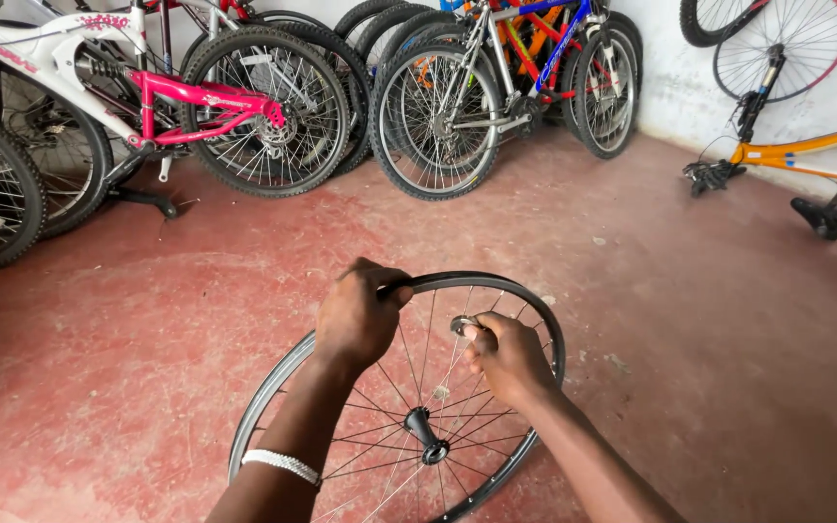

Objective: The person kneels on the floor with a bicycle wheel lying flat and uses a small spoke wrench to turn spoke nipples around the rim, working around the wheel to adjust spoke tension and true the rim.

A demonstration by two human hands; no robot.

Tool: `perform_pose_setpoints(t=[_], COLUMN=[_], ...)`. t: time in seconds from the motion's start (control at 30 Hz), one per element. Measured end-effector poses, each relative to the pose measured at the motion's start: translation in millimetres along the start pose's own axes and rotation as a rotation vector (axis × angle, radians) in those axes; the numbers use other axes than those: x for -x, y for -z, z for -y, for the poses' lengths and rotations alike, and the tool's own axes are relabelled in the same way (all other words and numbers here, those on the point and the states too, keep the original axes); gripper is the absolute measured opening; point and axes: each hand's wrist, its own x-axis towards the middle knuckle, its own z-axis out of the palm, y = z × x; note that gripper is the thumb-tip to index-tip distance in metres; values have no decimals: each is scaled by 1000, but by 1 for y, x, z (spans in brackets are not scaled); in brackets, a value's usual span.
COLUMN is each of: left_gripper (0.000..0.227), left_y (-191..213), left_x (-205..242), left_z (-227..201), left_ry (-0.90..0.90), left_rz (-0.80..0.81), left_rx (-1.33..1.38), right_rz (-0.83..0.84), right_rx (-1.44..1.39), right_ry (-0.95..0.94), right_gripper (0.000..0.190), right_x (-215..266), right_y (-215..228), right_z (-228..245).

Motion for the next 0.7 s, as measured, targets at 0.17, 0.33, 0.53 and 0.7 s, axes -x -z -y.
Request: perform_pose_setpoints(t=[0.17, 0.33, 0.53, 0.7], left_gripper=[25, 26, 25, 24], left_y=[1, 0, 2, 4], left_x=[4, -1, -1, -4], left_z=[-2, 1, 2, 3], left_ry=[3, -18, 1, 8], left_rz=[45, 73, 73, 52], left_rx=[81, 131, 119, 111], right_rz=[21, -51, -55, 96], right_rx=[-19, -326, -336, -569], right_ry=[-41, -143, -117, -46], right_gripper=[24, 27, 32, 39], right_x=[-15, -3, 1, 24], right_y=[-4, 4, 5, 16], right_z=[-23, 3, 10, 36])
